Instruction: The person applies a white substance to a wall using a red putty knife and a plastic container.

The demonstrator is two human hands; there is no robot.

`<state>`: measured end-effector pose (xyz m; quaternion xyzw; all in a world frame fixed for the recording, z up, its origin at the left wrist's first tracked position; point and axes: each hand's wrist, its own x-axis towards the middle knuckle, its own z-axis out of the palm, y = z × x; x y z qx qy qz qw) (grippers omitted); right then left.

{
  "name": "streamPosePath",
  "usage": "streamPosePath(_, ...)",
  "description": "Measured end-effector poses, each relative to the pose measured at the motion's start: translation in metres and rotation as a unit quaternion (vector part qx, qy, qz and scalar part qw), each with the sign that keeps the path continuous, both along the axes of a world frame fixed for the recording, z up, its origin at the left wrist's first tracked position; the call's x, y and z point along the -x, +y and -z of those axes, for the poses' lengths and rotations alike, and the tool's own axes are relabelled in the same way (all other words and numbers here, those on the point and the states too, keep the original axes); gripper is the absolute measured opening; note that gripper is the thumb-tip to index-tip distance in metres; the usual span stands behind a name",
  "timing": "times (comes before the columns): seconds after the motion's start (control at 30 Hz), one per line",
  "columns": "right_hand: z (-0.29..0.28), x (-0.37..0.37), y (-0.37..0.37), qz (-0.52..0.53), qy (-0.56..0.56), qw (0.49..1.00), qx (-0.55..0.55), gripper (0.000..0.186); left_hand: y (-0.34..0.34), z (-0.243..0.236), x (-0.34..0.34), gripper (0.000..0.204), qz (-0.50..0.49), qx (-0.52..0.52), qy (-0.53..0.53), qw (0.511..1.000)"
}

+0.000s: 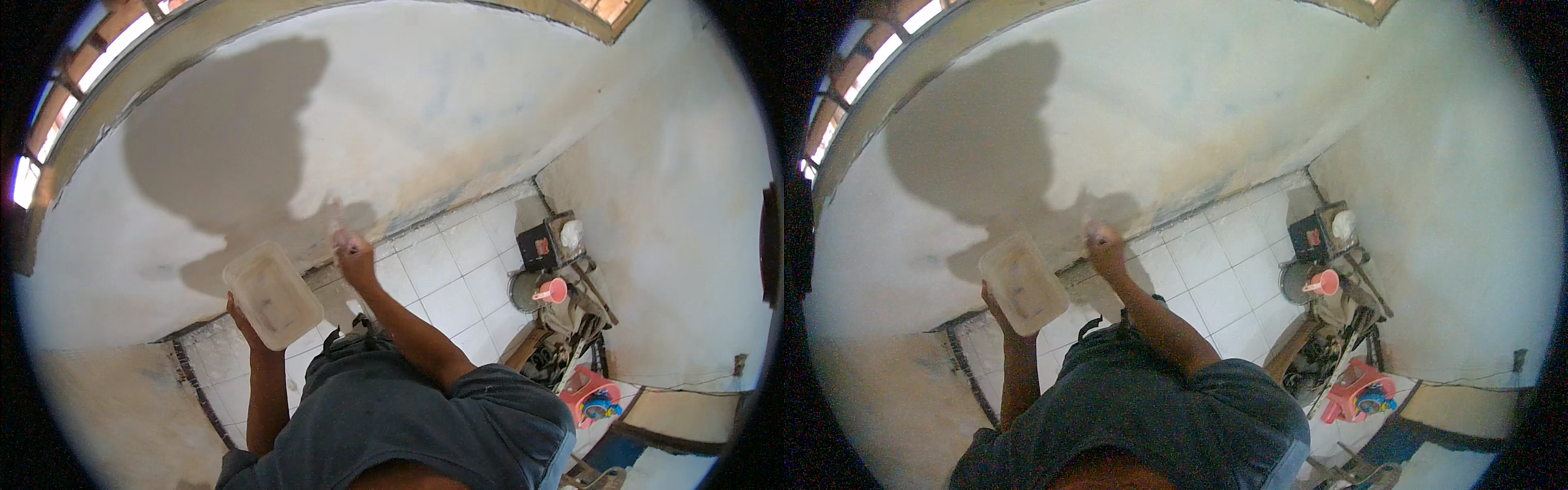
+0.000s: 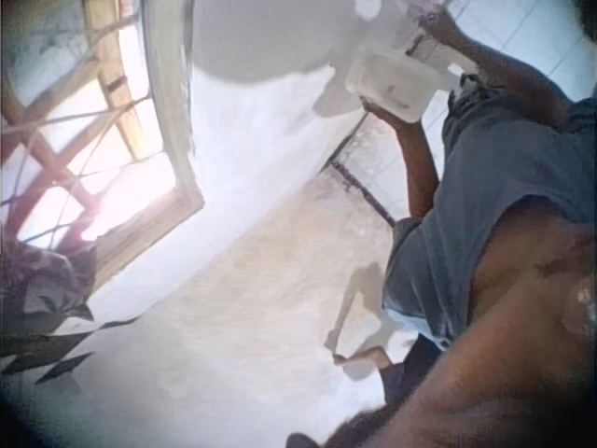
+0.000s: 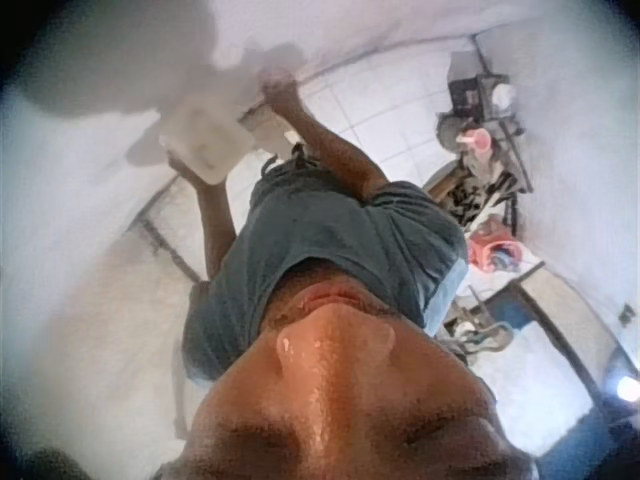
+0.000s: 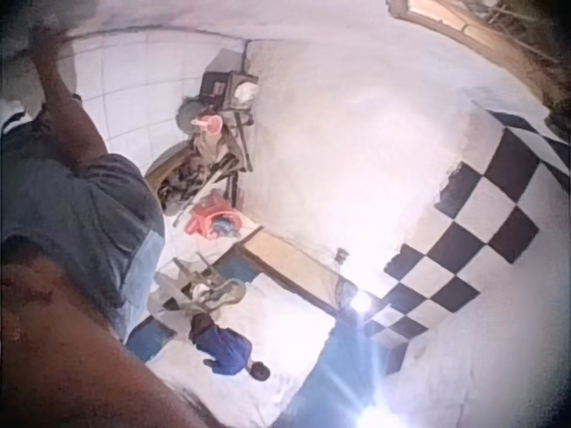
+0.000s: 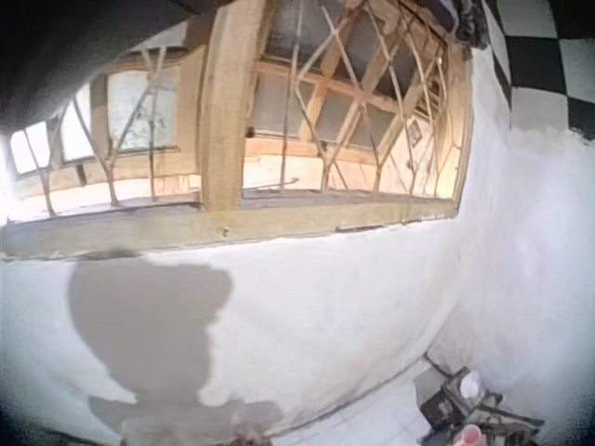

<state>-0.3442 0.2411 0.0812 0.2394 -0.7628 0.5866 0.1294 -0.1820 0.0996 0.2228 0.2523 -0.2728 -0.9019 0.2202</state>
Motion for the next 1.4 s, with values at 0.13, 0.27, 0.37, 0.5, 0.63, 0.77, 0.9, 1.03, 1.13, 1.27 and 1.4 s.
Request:
streamPosePath(0.13, -0.043, 0.045, 0.032, 0.09, -0.318, 0.867, 0.373, 0.01, 0.012, -0.003, -0.004, 0.06, 0.009, -0.02, 0.032, 0.999)
streamPosePath(0.27, -0.1, 0.123, 0.017, 0.136, -0.349, 0.791, 0.483, 0.005, 0.015, -0.003, -0.002, 0.059, 0.005, -0.031, 0.042, 0.999)
streamPosePath(0.37, -0.235, 0.12, -0.014, 0.026, -0.264, 0.832, 0.487, 0.01, 0.016, -0.013, -0.007, 0.059, -0.005, -0.036, 0.037, 0.999)
streamPosePath(0.5, -0.352, 0.083, 0.014, 0.02, -0.013, 0.888, 0.46, 0.011, 0.008, -0.005, -0.01, 0.06, -0.002, -0.03, 0.039, 0.999)
streamPosePath(0.63, -0.341, 0.109, 0.055, 0.256, 0.247, 0.924, 0.141, 0.008, 0.014, -0.008, -0.008, 0.06, 0.009, -0.063, 0.072, 0.995)
streamPosePath(0.77, -0.242, 0.16, 0.049, 0.143, 0.381, 0.858, -0.314, 0.006, 0.015, 0.001, -0.002, 0.062, 0.023, -0.047, 0.049, 0.997)
streamPosePath(0.9, -0.088, 0.097, 0.054, -0.111, 0.344, 0.842, -0.4, 0.021, 0.011, -0.001, 0.0, 0.063, -0.012, -0.036, 0.05, 0.998)
streamPosePath(1.03, -0.042, 0.045, 0.087, -0.172, 0.048, 0.879, -0.442, 0.018, 0.012, -0.003, 0.002, 0.062, 0.019, -0.077, 0.038, 0.996)
streamPosePath(1.13, -0.071, 0.061, 0.094, 0.039, 0.18, 0.961, -0.206, 0.006, 0.017, -0.013, 0.006, 0.062, 0.037, -0.066, 0.061, 0.995)
streamPosePath(1.27, -0.251, 0.096, 0.088, 0.179, 0.306, 0.932, -0.07, 0.012, 0.007, 0.002, 0.0, 0.062, 0.031, -0.036, 0.068, 0.997)
streamPosePath(1.4, -0.335, 0.136, 0.092, 0.224, 0.384, 0.896, 0.006, 0.014, 0.011, -0.001, 0.01, 0.057, 0.019, -0.051, 0.067, 0.996)
